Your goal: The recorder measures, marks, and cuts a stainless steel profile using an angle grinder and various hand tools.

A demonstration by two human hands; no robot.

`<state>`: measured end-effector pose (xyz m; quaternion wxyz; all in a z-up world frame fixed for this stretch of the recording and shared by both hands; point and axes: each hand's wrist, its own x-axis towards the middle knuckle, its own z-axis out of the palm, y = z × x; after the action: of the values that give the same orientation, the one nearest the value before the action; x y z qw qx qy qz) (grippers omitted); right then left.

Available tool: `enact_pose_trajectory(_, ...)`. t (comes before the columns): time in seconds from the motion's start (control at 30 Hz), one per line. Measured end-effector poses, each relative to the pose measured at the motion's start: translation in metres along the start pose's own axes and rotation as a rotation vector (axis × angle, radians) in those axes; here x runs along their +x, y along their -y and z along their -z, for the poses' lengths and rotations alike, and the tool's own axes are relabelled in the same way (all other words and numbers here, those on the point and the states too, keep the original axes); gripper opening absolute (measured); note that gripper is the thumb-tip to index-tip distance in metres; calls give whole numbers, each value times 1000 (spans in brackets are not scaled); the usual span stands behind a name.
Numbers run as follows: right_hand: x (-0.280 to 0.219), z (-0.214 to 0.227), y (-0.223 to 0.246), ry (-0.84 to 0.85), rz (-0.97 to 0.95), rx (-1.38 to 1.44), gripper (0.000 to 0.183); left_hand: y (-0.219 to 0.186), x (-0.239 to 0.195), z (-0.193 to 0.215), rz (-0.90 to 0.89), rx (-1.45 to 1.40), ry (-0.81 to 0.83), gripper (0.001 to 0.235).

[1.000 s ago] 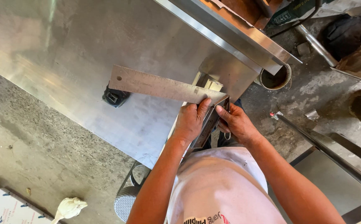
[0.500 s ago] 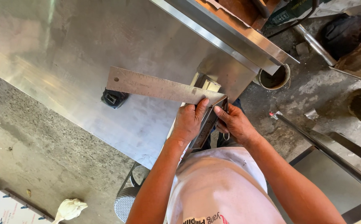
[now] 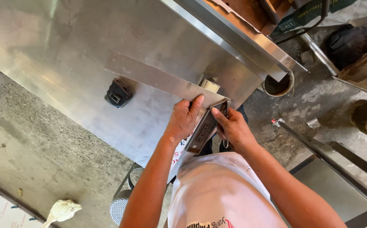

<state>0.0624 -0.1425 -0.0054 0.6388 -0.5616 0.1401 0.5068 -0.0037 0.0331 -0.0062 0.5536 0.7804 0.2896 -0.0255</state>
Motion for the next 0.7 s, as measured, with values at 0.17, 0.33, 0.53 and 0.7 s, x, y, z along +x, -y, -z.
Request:
enact_pose_trajectory(0.17, -2, -6, 4, -54, 13, -167, 41, -4, 5, 15, -18, -53, 52, 56)
enact_pose_trajectory(0.33, -25, 15, 38, -175, 201, -689, 43, 20, 17, 19, 5, -108, 88, 60)
enact_pose_trajectory(0.53, -46, -15, 107, -188, 543, -1217, 33, 21, 20, 20, -28, -123, 104, 59)
enact_pose_trajectory(0.7, -27, -40, 121, -95, 782, -1368, 28, 20, 19, 16, -12, -104, 79, 58)
